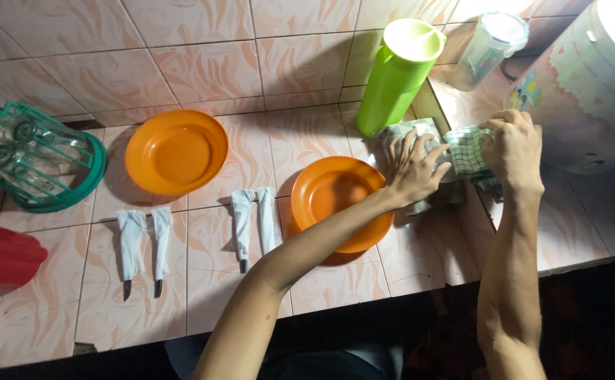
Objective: Setting a table with plates, cutlery, and glasses, then pouring water from a pitcher.
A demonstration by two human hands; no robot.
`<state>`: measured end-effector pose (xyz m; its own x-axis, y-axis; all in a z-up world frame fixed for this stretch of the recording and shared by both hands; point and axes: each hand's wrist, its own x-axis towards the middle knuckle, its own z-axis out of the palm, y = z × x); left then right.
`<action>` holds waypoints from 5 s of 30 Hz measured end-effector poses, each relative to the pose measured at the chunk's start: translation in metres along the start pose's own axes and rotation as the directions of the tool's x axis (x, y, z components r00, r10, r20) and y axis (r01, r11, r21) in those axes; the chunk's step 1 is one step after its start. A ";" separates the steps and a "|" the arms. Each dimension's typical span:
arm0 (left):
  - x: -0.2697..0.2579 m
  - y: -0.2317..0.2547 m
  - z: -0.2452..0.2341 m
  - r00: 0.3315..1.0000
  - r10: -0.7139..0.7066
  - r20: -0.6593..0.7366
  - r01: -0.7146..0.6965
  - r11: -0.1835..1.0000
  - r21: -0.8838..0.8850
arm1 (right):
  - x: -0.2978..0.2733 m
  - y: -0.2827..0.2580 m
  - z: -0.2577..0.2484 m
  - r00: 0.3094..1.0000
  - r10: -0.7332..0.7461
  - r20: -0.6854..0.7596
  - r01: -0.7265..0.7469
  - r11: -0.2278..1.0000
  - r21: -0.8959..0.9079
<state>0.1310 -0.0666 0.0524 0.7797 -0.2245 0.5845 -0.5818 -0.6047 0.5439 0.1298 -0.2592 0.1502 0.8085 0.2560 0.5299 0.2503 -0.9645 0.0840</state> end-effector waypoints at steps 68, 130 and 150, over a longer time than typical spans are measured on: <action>-0.120 -0.185 -0.283 0.788 -0.422 0.450 0.295 0.898 0.326 | 0.025 -0.182 0.111 0.865 -0.263 0.427 -0.212 0.580 0.786; -0.121 -0.192 -0.317 0.842 -0.374 0.390 0.279 0.919 0.278 | 0.020 -0.175 0.127 0.881 -0.291 0.373 -0.150 0.575 0.804; -0.212 -0.227 -0.503 0.934 -0.313 -0.171 0.355 0.852 0.384 | 0.016 -0.336 0.031 0.952 -0.295 -0.083 0.261 0.640 0.723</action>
<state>-0.0190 0.5026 0.1082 0.8710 0.1096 0.4789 -0.1298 -0.8888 0.4396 0.0756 0.0707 0.1045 0.6515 0.5225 0.5499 0.7564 -0.5034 -0.4177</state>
